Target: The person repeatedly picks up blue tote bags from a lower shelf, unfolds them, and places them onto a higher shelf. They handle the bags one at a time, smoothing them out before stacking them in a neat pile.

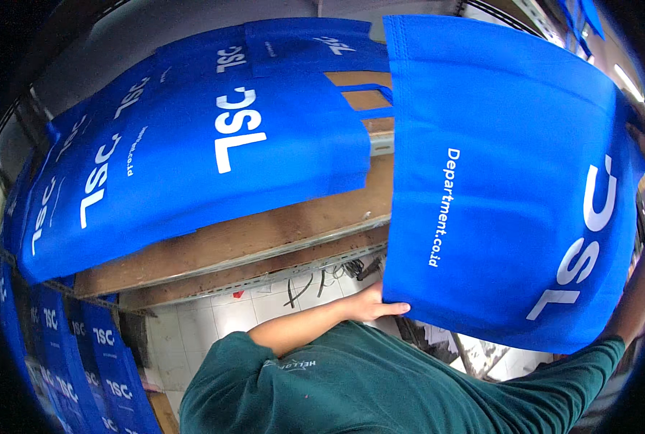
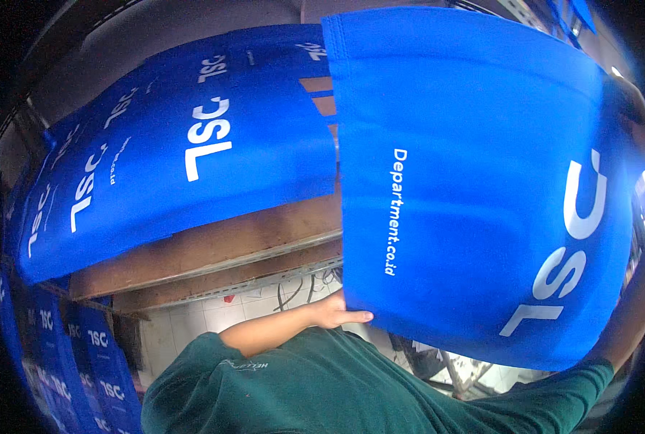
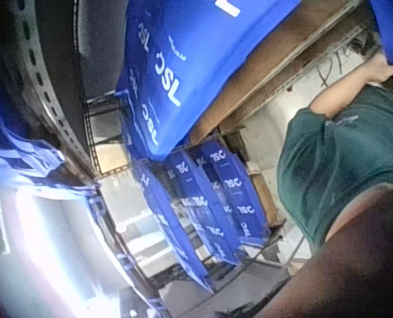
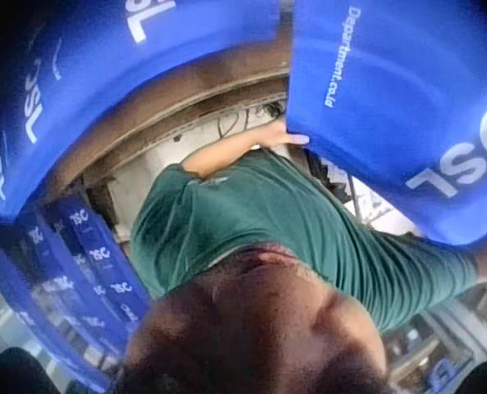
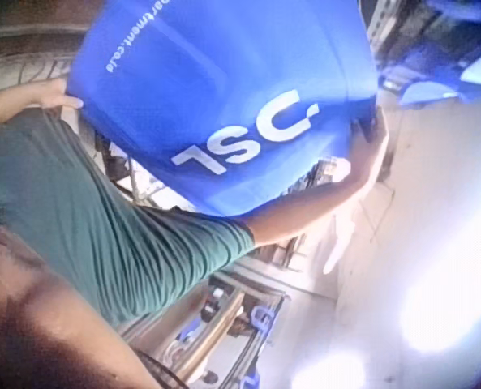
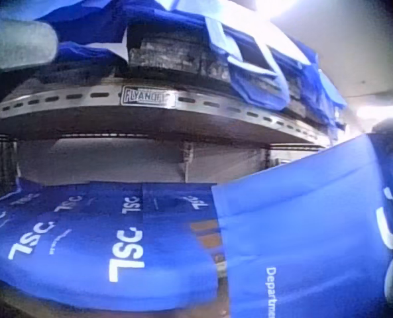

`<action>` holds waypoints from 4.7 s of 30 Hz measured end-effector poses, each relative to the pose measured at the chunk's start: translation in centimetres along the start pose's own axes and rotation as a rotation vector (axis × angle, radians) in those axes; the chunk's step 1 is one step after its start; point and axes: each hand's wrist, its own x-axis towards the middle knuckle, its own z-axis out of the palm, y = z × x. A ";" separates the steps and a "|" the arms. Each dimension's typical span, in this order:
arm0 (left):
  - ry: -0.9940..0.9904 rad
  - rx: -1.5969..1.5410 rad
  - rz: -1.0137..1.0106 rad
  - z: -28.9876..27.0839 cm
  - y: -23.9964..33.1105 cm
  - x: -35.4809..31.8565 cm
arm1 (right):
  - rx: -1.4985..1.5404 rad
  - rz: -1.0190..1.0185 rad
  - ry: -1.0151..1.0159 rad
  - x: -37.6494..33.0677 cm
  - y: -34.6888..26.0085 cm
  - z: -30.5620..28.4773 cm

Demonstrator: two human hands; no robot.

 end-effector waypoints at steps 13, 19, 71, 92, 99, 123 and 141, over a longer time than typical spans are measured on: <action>1.149 0.343 0.355 -4.5 13.8 0.1 | -0.315 -0.519 0.145 42.5 -1.3 22.9; 1.407 0.497 0.250 -7.1 15.7 1.0 | -0.114 -0.584 -0.092 50.5 -8.2 34.1; 1.692 0.538 0.260 -8.1 12.5 1.6 | -0.001 -0.756 -0.063 52.7 -7.1 43.4; 1.777 1.319 -0.033 -4.5 -5.2 -11.6 | 0.963 -0.713 0.697 27.8 -0.6 27.6; 0.941 0.731 -0.974 -3.6 -22.6 -31.0 | 1.608 -0.046 0.991 -0.4 11.0 37.9; -0.053 0.580 -0.847 2.3 -35.8 -5.2 | 0.212 1.177 2.799 -85.4 -7.2 30.6; -1.017 0.279 -0.611 36.8 -22.4 -1.7 | -0.582 1.173 0.451 -64.7 0.2 14.0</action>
